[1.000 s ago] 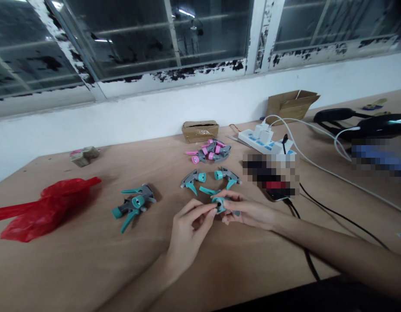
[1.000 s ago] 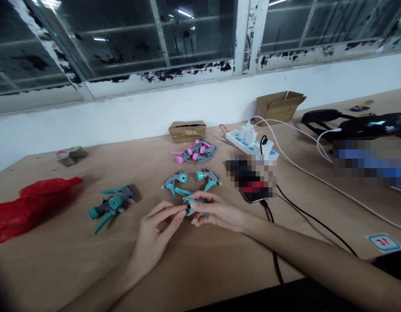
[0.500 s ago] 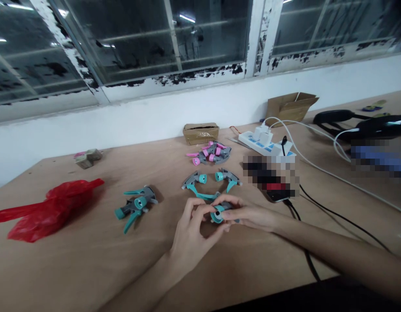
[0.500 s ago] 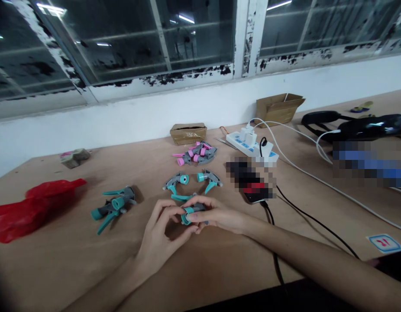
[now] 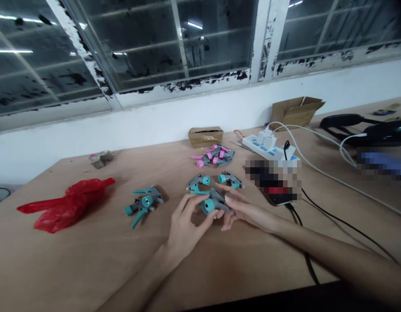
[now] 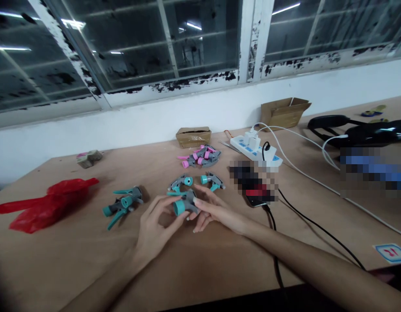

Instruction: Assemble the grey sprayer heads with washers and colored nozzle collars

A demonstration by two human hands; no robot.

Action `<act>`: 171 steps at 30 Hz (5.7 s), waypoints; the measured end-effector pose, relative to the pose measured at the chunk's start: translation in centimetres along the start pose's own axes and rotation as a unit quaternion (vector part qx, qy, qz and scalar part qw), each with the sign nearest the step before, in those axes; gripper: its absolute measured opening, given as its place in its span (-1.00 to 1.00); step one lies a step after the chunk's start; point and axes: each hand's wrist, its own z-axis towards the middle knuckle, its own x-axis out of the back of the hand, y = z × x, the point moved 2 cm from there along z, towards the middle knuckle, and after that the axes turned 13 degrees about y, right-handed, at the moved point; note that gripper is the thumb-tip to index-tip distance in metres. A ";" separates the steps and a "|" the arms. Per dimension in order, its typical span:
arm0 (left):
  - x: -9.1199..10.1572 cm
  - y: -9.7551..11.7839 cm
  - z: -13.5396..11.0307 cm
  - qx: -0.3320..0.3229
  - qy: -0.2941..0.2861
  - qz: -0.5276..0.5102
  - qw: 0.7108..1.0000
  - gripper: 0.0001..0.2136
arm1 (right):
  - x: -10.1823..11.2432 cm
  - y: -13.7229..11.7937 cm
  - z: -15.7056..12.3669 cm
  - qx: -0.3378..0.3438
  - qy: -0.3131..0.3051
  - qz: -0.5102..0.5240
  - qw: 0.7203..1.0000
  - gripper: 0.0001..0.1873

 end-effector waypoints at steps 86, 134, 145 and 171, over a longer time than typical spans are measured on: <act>0.0 0.7 -0.5 -0.090 -0.100 -0.079 0.988 -0.70 | 0.2 -2.0 -0.9 0.326 0.085 -0.437 0.834 -0.78; -1.6 1.6 -1.9 -0.045 -0.183 -0.013 0.982 -0.73 | -1.8 0.1 -1.2 0.249 0.019 -0.549 0.798 -0.91; -1.2 1.6 -2.1 -0.082 -0.145 0.035 0.985 -0.75 | -1.5 -0.6 -1.1 0.232 0.083 -0.524 0.816 -0.89; -1.6 2.0 -2.4 0.167 -0.168 -0.075 0.969 -0.82 | -1.9 -0.2 -0.9 0.251 0.081 -0.534 0.803 -0.89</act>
